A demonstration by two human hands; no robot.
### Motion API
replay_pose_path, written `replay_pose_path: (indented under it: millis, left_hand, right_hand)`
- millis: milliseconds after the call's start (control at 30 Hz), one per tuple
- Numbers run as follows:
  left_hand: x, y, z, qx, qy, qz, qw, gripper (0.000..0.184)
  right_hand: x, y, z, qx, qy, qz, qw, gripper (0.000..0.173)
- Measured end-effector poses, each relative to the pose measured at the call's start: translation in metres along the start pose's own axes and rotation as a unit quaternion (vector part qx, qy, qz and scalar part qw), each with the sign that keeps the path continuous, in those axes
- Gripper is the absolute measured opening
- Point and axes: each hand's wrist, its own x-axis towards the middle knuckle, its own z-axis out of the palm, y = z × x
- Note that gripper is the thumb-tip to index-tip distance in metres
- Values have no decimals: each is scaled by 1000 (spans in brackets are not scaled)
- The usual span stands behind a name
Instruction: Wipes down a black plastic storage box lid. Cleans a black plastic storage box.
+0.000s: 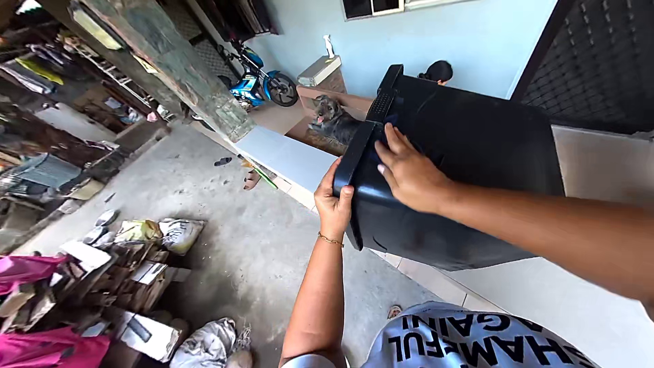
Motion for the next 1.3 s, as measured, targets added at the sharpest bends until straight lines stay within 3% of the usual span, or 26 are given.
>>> replay_pose_path:
  millis: [133,267,367,467,533,600,667,767,867,933,1033,1167,1233,1300]
  left_hand:
    - [8,-3,3,-22,-17,-26,999,66]
    - [10,-9,-2,-43,-22,-12,999,56]
    - [4,-11,-5,-35,-12,0,999,51]
    - [7,-12,0,-13,-4,-1,1000,50]
    - [9,-11,3,-6,-8,0,1000,49]
    - [12,-12,4,11,9,4,1000,46]
    - [16,-14,1,42,12,-2,999,46]
    - [22,-11,-12,89,-50,-11,995,48]
    - [34,-18,-32,109,-111,-9,988,49]
    - [42,-28,-48,106,-143,-33,983,49]
    - [66,-41,-77,93,-199,-100,970,50]
    - [114,-27,-93,158,-281,-196,926,46]
    - [136,-7,-77,233,-305,-222,896,52]
    - [148,15,-46,309,-305,-240,868,63]
  right_hand:
    - [-19,-3,14,38,14,-162,986,41]
    - [-6,52,-2,82,65,-177,979,36]
    - [-33,140,-29,20,109,-32,993,36]
    - [-78,232,-76,-46,97,216,970,37]
    - [-106,245,-83,-33,35,362,931,35]
    - [-116,212,-62,86,-10,464,882,32]
    - [-142,212,-15,264,119,442,849,20]
    - [-202,260,8,361,164,462,794,23]
    - [-251,285,-20,384,316,485,719,23]
    - [-267,286,-46,442,422,435,662,19]
    - [-258,270,-73,518,505,334,604,20]
    - [-213,231,-92,569,517,270,580,24]
    - [-189,219,-94,589,489,224,603,25]
    - [-161,195,-88,574,449,165,665,24]
